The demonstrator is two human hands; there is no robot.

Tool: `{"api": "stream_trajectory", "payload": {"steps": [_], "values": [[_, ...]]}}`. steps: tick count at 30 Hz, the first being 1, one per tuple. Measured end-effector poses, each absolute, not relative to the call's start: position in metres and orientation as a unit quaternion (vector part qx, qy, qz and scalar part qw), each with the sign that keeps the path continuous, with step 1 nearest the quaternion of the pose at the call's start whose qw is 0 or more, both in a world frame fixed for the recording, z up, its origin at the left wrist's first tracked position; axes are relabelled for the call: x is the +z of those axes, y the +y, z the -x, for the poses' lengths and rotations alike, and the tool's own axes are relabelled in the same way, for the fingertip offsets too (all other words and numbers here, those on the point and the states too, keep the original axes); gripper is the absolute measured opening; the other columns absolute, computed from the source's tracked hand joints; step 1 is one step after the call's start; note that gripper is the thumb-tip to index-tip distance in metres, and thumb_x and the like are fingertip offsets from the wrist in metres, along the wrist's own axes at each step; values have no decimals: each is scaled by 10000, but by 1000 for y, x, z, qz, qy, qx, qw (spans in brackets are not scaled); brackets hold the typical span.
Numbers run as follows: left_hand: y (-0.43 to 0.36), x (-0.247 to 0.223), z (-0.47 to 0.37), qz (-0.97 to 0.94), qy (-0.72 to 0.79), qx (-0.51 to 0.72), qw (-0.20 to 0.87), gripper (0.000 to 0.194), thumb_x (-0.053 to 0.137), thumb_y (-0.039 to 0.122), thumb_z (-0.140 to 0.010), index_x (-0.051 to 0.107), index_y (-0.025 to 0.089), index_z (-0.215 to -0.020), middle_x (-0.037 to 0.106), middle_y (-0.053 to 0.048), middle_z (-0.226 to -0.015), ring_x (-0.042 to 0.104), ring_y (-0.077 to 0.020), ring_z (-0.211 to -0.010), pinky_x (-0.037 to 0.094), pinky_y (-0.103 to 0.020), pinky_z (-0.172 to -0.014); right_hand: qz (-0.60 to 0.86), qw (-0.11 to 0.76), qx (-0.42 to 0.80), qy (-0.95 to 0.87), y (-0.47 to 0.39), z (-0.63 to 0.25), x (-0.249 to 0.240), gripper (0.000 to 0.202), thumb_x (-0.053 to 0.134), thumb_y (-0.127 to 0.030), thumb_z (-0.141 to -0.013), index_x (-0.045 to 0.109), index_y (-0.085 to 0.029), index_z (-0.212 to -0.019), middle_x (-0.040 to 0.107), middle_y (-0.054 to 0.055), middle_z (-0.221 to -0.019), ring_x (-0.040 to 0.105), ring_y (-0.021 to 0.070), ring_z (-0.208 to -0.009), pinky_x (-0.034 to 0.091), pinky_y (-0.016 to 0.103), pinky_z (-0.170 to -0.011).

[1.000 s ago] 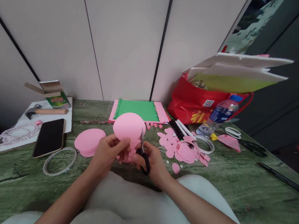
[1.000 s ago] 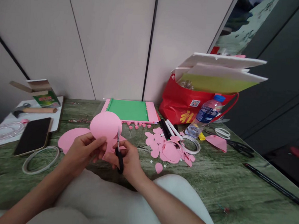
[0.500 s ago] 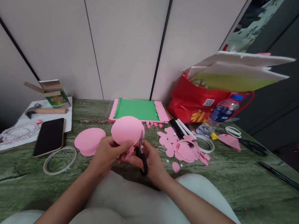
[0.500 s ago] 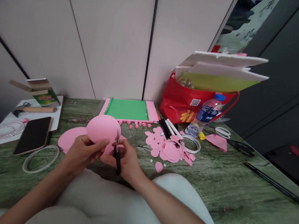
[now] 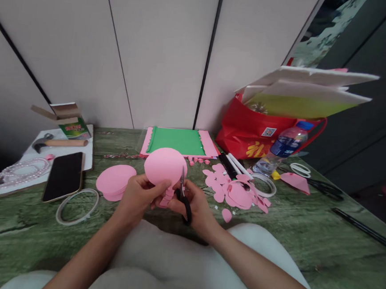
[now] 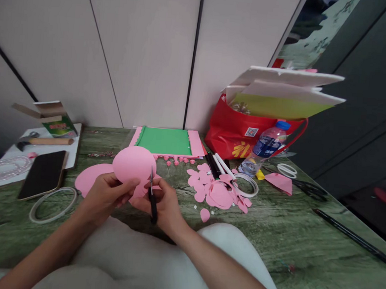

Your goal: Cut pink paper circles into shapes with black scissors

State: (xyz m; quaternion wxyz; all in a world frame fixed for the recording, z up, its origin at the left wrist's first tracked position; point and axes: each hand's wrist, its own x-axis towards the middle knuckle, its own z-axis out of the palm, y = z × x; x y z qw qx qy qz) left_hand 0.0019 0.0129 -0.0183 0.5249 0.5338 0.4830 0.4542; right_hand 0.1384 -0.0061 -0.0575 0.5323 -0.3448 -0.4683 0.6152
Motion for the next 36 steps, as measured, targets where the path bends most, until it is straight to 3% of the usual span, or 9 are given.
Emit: {"api": "stream_trajectory", "payload": {"steps": [4,11,18,23,28,36], "values": [[14,-21,0,-535,474,465,523,249,678,293,-656,548,139,-510,472,56,-375,377,-43,-333,262,-163,-325,373,525,606,-467,-6,-138,-54,433,789,-312,-487,476,-189,-761,484,-85,-517,377,58,-438,291,190,-432],[14,-18,-1,-526,463,474,533,228,666,270,-666,544,141,-524,476,55,-383,382,-45,-341,281,-169,-341,396,517,594,-471,-6,-139,-57,370,756,-320,-527,488,-190,-746,499,-84,-456,408,64,-369,288,168,-361],[13,-17,-3,-504,404,469,602,188,644,308,-699,588,139,-636,596,10,-510,493,-93,-356,366,-200,-325,404,502,597,-478,-6,-138,-58,350,729,-351,-544,486,-188,-738,523,-69,-453,440,79,-358,305,172,-345],[14,-20,-2,-525,434,461,569,242,651,296,-697,583,130,-534,527,26,-395,439,-63,-318,325,-176,-327,398,492,601,-488,-10,-136,-53,360,734,-354,-539,481,-187,-732,545,-55,-480,434,79,-363,312,180,-348],[13,-19,-2,-546,475,445,526,302,659,298,-671,539,139,-443,475,34,-353,396,-54,-311,288,-175,-314,374,506,610,-481,-9,-137,-53,410,764,-343,-507,467,-198,-750,527,-69,-519,434,79,-428,342,197,-417],[12,-18,-3,-553,480,436,523,248,674,282,-638,567,138,-468,473,44,-354,370,-44,-313,268,-162,-312,348,531,613,-470,-6,-138,-53,472,794,-322,-481,455,-213,-790,502,-59,-610,438,91,-526,360,229,-511]]}}
